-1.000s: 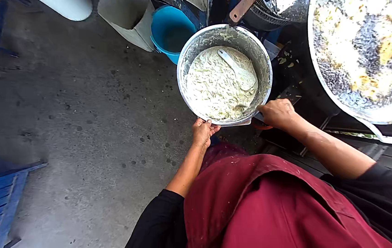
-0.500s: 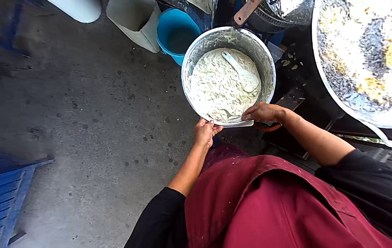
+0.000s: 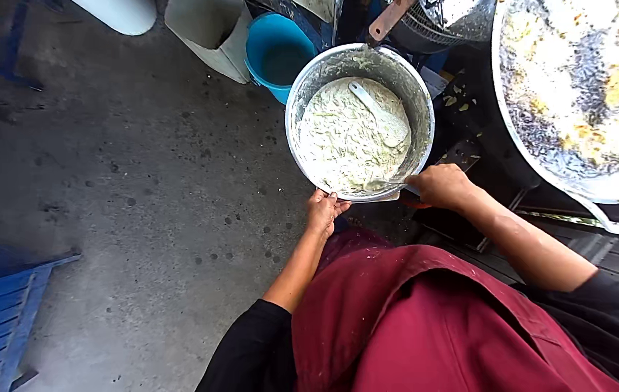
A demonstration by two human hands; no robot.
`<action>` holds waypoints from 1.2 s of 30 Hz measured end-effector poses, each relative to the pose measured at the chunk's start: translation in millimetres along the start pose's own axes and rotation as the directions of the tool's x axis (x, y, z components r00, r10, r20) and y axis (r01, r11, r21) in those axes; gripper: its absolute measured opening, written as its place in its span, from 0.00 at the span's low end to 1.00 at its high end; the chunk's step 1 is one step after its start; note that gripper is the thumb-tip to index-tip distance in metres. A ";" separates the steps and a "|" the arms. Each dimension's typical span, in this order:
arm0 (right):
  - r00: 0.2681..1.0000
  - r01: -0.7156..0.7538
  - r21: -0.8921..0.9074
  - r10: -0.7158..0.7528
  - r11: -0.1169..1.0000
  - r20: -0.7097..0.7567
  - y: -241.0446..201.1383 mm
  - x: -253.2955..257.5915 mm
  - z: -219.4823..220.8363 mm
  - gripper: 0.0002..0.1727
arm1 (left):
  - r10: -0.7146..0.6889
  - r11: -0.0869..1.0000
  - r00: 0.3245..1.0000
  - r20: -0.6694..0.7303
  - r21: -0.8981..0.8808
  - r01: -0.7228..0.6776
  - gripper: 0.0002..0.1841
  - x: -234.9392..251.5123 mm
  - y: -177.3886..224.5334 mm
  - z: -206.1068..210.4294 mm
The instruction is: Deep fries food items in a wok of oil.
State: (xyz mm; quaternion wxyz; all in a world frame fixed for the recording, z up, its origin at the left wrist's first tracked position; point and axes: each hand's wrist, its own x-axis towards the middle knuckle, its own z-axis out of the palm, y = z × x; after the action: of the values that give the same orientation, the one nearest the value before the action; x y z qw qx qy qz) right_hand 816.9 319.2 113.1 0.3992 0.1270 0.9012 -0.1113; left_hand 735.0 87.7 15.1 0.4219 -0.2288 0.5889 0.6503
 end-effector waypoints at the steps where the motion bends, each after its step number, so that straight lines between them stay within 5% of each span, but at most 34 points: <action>1: 1.000 -0.002 -0.070 0.003 0.998 0.011 -8.0 0.5 -1.2 0.16 | 0.001 1.000 1.000 -0.003 -0.001 -0.001 0.07 -0.3 0.7 0.2; 9: 0.985 0.167 -0.109 -0.171 0.980 -0.030 -16.4 11.9 11.9 0.11 | -0.008 1.000 1.000 -0.019 -0.008 0.008 0.07 0.8 1.0 0.4; 13: 0.999 0.001 -0.084 -0.005 0.996 -0.044 -4.4 -0.7 -2.6 0.12 | -0.004 1.000 1.000 -0.011 -0.009 0.004 0.07 0.8 0.2 -0.1; 17: 0.998 -0.033 -0.005 0.033 0.999 0.046 -9.4 14.1 11.1 0.12 | -0.011 1.000 1.000 -0.022 -0.011 0.010 0.08 2.1 1.6 0.5; 22: 0.990 0.115 0.271 -0.134 0.956 0.053 -5.2 42.3 27.1 0.17 | -0.010 1.000 1.000 -0.016 -0.003 0.010 0.08 3.2 -0.4 -1.0; 26: 0.962 0.206 0.606 -0.274 0.768 0.020 3.2 62.3 30.2 0.16 | -0.011 1.000 1.000 -0.012 -0.003 0.011 0.08 2.3 0.6 -1.4; 32: 0.914 -0.240 0.931 -0.260 0.276 0.313 12.8 64.6 37.3 0.16 | -0.008 1.000 1.000 0.006 -0.002 0.008 0.08 0.4 1.7 -1.4; 36: 0.906 -0.238 0.968 -0.342 0.076 0.250 22.5 57.8 52.2 0.18 | 0.007 1.000 0.999 0.033 0.010 -0.007 0.09 1.5 1.7 -3.0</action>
State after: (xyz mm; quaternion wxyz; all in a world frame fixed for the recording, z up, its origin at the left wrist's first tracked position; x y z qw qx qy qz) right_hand 822.6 332.7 33.4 0.3824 0.3029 0.4762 -0.7315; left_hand 732.2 85.3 14.2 0.4304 -0.2138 0.5860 0.6525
